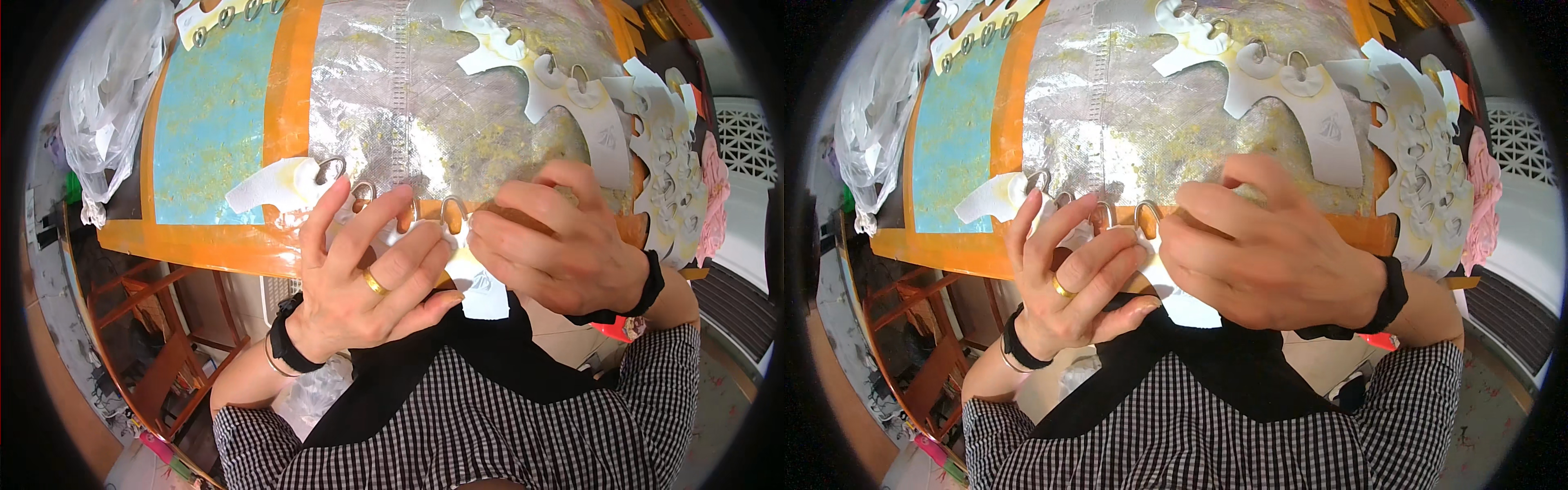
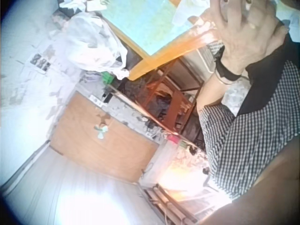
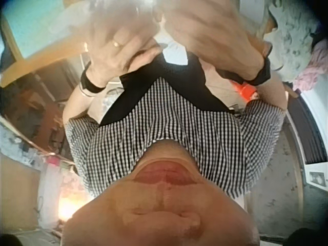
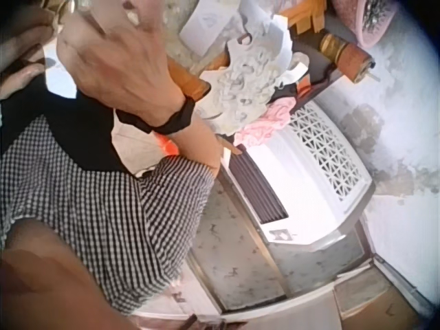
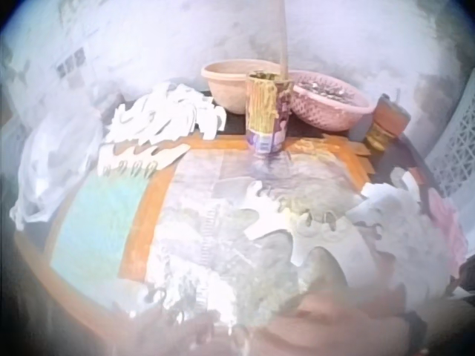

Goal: Manually attaching metal eyelets or hooks to pre-cut white shoe material pieces.

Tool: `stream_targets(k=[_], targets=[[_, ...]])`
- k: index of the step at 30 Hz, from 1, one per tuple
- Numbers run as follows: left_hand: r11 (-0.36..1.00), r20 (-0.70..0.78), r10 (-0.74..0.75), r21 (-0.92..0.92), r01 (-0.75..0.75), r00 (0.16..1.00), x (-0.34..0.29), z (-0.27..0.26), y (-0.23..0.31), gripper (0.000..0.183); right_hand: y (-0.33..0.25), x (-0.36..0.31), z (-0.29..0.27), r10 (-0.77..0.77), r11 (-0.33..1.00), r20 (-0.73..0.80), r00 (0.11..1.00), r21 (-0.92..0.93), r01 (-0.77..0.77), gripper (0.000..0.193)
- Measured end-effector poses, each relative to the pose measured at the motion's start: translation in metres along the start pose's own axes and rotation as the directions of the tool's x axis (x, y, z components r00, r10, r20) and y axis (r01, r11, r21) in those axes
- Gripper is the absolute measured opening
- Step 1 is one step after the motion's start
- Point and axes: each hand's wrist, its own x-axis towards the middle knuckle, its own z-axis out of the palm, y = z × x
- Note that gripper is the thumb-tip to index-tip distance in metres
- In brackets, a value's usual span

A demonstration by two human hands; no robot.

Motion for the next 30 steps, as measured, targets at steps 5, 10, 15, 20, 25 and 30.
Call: stream_targets(k=[5,10,15,20,25,30], targets=[[0.991,-0.186,0.086,0.113,-0.065,0.979,-0.011,0.013,-0.003,0.029,0.002,-0.005,-0.005,-0.018,1.0,0.038,0.999,-0.014,0.019,0.021],[0.985,-0.176,0.113,0.148,-0.087,0.978,-0.009,0.014,0.0,0.011,0.0,-0.01,-0.007,-0.062,0.997,0.057,0.996,-0.05,0.065,0.022],[0.993,-0.113,0.046,0.11,-0.033,0.992,-0.006,0.009,0.001,0.013,0.002,-0.009,-0.012,-0.015,1.0,0.11,0.994,-0.012,0.017,0.025],[0.997,-0.113,0.07,0.053,-0.064,0.991,-0.006,0.011,0.0,0.017,0.004,-0.012,-0.011,0.015,1.0,0.138,0.99,0.022,-0.018,0.032],[0.993,-0.072,0.038,0.111,-0.03,0.997,-0.006,0.011,0.007,0.027,0.005,-0.012,-0.01,0.012,0.999,0.126,0.992,0.032,-0.016,0.035],[0.996,-0.07,0.037,0.085,-0.031,0.997,-0.001,0.012,0.005,0.022,0.007,-0.011,-0.007,0.082,0.996,0.094,0.992,0.04,-0.086,0.036]])
